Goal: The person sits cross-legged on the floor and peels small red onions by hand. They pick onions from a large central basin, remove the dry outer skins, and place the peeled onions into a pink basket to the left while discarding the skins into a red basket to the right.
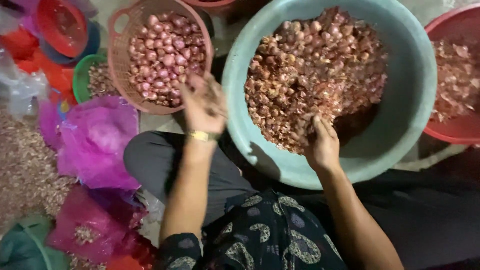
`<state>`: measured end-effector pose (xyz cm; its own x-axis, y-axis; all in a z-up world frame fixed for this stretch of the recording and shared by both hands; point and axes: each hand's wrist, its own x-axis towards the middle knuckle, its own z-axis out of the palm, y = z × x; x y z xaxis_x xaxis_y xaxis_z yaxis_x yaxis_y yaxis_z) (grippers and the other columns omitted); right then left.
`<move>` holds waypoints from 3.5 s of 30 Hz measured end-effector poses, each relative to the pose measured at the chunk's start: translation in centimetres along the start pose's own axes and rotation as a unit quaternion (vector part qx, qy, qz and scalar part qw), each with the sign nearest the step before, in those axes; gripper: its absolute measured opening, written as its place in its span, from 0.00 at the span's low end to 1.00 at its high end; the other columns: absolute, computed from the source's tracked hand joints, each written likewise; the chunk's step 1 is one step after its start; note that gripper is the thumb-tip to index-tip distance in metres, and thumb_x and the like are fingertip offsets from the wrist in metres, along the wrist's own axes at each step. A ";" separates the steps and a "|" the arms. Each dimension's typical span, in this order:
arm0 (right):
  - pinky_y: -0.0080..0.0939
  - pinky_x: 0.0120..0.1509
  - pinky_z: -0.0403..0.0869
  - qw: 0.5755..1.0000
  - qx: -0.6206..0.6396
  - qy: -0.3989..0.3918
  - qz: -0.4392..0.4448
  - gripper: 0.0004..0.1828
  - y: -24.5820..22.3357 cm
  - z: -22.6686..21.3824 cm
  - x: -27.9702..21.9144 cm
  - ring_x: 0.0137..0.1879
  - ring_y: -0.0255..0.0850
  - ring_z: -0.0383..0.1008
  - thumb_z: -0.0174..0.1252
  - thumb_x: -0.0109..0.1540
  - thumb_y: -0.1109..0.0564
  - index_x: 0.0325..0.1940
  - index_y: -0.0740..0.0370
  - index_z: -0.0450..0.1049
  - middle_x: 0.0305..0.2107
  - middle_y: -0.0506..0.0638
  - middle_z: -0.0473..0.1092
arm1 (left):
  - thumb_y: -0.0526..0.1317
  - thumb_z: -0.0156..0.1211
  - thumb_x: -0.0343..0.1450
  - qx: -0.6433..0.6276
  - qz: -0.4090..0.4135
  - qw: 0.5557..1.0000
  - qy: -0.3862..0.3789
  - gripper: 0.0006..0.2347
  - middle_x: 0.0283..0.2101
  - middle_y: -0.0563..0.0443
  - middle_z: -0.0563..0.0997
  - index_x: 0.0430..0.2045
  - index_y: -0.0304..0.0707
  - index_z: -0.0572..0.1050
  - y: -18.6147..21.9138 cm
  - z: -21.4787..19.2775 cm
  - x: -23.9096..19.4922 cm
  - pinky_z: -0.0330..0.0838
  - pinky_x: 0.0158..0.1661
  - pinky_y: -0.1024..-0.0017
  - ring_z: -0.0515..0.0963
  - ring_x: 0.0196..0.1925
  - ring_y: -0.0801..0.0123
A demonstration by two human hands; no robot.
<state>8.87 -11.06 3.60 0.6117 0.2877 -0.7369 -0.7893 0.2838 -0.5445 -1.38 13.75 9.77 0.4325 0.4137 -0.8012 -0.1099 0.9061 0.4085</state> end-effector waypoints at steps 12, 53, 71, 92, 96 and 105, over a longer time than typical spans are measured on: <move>0.42 0.36 0.75 0.992 -0.012 -0.114 -0.047 0.22 -1.5 1.8 -3.4 0.26 0.40 0.67 0.49 0.72 0.47 0.33 0.65 0.73 0.22 0.51 0.68 | 0.42 0.65 0.70 0.541 0.259 0.771 -0.214 0.19 0.41 0.38 0.84 0.54 0.36 0.70 -17.7 -1.1 0.6 0.80 0.39 0.65 0.85 0.38 0.56; 0.41 0.46 0.82 0.994 -0.073 0.031 -0.075 0.09 2.3 -2.4 2.6 0.40 0.42 0.78 0.59 0.69 0.57 0.47 0.65 0.69 0.37 0.52 0.66 | 0.50 0.43 0.78 0.184 -0.001 0.982 0.053 0.13 0.17 0.66 0.70 0.27 0.46 0.69 -8.3 4.5 6.2 0.54 0.13 0.88 0.65 0.13 0.86; 0.35 0.29 0.72 0.973 -0.134 -0.174 -0.070 0.21 3.0 -3.0 4.3 0.27 0.36 0.66 0.51 0.73 0.50 0.62 0.68 0.71 0.28 0.51 0.64 | 0.44 0.53 0.78 0.462 0.104 0.856 -0.208 0.09 0.18 0.53 0.74 0.39 0.40 0.78 -15.1 1.1 8.7 0.61 0.09 0.83 0.67 0.10 0.78; 0.44 0.48 0.74 0.907 -0.340 -0.058 -0.240 0.17 5.0 -4.7 4.6 0.36 0.38 0.72 0.53 0.74 0.50 0.39 0.61 0.80 0.28 0.53 0.76 | 0.58 0.50 0.77 0.494 0.182 0.846 -0.080 0.20 0.52 0.39 0.80 0.53 0.46 0.78 -22.4 -4.3 6.6 0.68 0.60 0.52 0.77 0.58 0.49; 0.42 0.45 0.73 0.932 -0.309 -0.021 -0.189 0.09 1.9 -3.0 1.5 0.38 0.38 0.71 0.57 0.69 0.56 0.41 0.63 0.80 0.29 0.53 0.74 | 0.48 0.48 0.78 0.292 0.080 0.951 -0.059 0.13 0.14 0.59 0.70 0.32 0.41 0.77 -14.8 -0.1 8.1 0.56 0.12 0.83 0.64 0.10 0.80; 0.60 0.64 0.73 0.880 -0.464 -0.051 -0.084 0.23 2.0 -3.0 3.8 0.60 0.47 0.74 0.56 0.65 0.49 0.62 0.59 0.71 0.59 0.57 0.70 | 0.41 0.61 0.75 0.546 0.393 0.740 0.001 0.29 0.64 0.45 0.71 0.68 0.62 0.51 1.5 9.7 12.9 0.75 0.16 0.87 0.80 0.23 0.79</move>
<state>9.48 -12.18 -1.47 0.6883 0.4076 -0.6001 -0.3605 -0.5257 -0.7705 12.72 19.56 4.30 0.6180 0.7757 -0.1280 0.4615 -0.2261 0.8579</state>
